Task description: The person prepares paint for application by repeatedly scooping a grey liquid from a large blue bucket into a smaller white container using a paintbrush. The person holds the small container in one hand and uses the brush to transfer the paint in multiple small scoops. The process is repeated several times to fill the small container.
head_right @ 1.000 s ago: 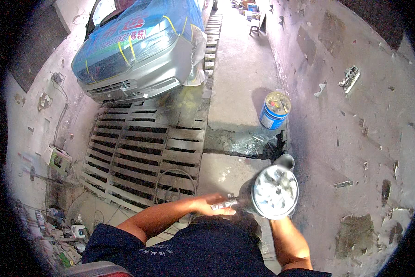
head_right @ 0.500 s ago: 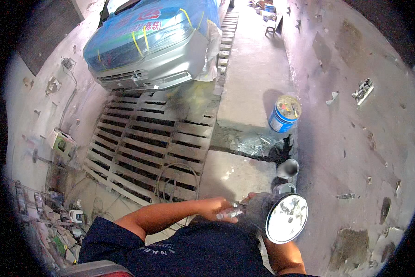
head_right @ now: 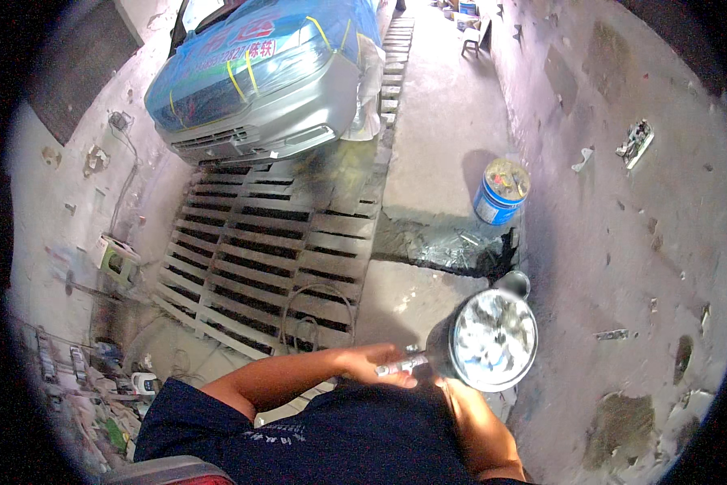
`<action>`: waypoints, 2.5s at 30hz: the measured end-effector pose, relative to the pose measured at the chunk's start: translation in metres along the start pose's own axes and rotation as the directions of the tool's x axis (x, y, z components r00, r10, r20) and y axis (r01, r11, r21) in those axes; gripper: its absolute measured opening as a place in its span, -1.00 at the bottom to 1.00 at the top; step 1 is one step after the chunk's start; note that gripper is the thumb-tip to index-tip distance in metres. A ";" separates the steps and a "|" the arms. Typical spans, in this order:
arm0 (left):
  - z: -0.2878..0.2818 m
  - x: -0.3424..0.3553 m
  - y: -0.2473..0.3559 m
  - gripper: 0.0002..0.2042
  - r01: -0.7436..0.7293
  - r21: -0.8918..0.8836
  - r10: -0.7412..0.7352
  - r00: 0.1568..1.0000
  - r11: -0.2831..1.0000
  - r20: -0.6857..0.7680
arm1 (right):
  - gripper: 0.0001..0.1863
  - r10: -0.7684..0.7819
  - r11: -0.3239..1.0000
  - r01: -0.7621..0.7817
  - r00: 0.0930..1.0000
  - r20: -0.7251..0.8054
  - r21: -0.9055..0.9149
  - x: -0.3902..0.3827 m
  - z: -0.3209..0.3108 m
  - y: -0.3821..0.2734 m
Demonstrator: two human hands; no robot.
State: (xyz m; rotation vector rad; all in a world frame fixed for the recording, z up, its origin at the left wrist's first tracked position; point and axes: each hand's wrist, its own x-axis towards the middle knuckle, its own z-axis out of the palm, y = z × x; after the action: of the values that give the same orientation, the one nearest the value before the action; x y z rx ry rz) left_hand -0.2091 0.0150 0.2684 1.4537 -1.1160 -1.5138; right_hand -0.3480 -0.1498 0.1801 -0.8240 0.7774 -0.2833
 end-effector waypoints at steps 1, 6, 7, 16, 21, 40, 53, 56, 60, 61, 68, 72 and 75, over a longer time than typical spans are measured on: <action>-0.001 0.001 0.002 -0.53 0.012 0.008 -0.012 1.000 1.000 0.015 | -0.70 -0.004 0.999 0.005 1.000 -0.025 0.041 0.001 0.000 0.003; 0.000 0.006 0.003 -0.60 -0.056 -0.079 0.057 0.998 0.995 0.009 | -0.60 -0.112 0.980 0.125 0.989 -0.093 0.153 -0.002 0.027 -0.005; 0.001 0.008 -0.001 -0.62 -0.044 -0.086 0.044 0.999 0.995 -0.008 | -0.58 -0.115 0.979 0.126 0.990 -0.082 0.159 -0.004 0.035 -0.012; -0.019 0.025 0.052 -0.75 -0.111 -0.495 0.122 0.993 0.862 -0.011 | -0.65 -0.765 0.634 0.769 0.639 -0.074 0.082 0.028 0.083 -0.070; -0.031 0.034 0.073 -0.70 -0.086 -0.674 0.210 0.972 0.734 0.105 | -0.49 -0.926 0.378 0.925 0.379 0.002 -0.036 0.022 0.100 -0.127; -0.064 -0.020 0.080 -0.65 -0.154 -0.446 0.207 0.976 0.882 0.072 | -0.60 -0.264 0.939 0.341 0.786 0.559 -0.036 -0.012 0.096 -0.140; -0.074 -0.032 0.063 -0.58 -0.125 -0.638 0.280 0.948 0.760 0.148 | -0.45 -0.675 0.279 0.941 0.335 0.657 -0.194 -0.017 0.109 -0.130; -0.081 -0.034 0.061 -0.61 -0.123 -0.585 0.256 0.955 0.802 0.149 | -0.48 -0.485 0.785 0.619 0.595 0.641 0.020 -0.008 0.105 -0.132; -0.088 -0.041 0.059 -0.62 -0.098 -0.534 0.184 0.977 0.840 0.110 | -0.48 -0.033 0.873 0.334 0.768 0.640 -0.356 -0.007 0.109 -0.146; -0.089 -0.042 0.057 -0.63 -0.109 -0.513 0.189 0.976 0.852 0.107 | -0.60 -0.029 0.893 0.321 0.741 0.671 -0.316 -0.007 0.109 -0.144; -0.097 -0.040 0.051 -0.63 -0.098 -0.523 0.170 0.981 0.847 0.091 | -0.45 -0.299 0.914 0.406 0.685 0.664 -0.007 -0.002 0.108 -0.130; -0.102 -0.040 0.044 -0.63 -0.049 -0.545 0.119 0.989 0.837 0.093 | -0.45 0.243 0.922 0.017 0.754 0.611 -0.387 0.018 0.104 -0.141; -0.102 -0.043 0.045 -0.64 -0.098 -0.487 0.157 0.984 0.868 0.081 | -0.58 -0.047 0.984 0.147 0.763 0.645 -0.102 0.009 0.111 -0.131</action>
State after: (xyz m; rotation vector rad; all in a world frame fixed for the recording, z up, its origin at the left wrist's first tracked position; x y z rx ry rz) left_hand -0.1069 0.0303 0.3275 0.9398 -0.8007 -1.6510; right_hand -0.2541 -0.1807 0.3209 -1.0242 0.1025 -0.0186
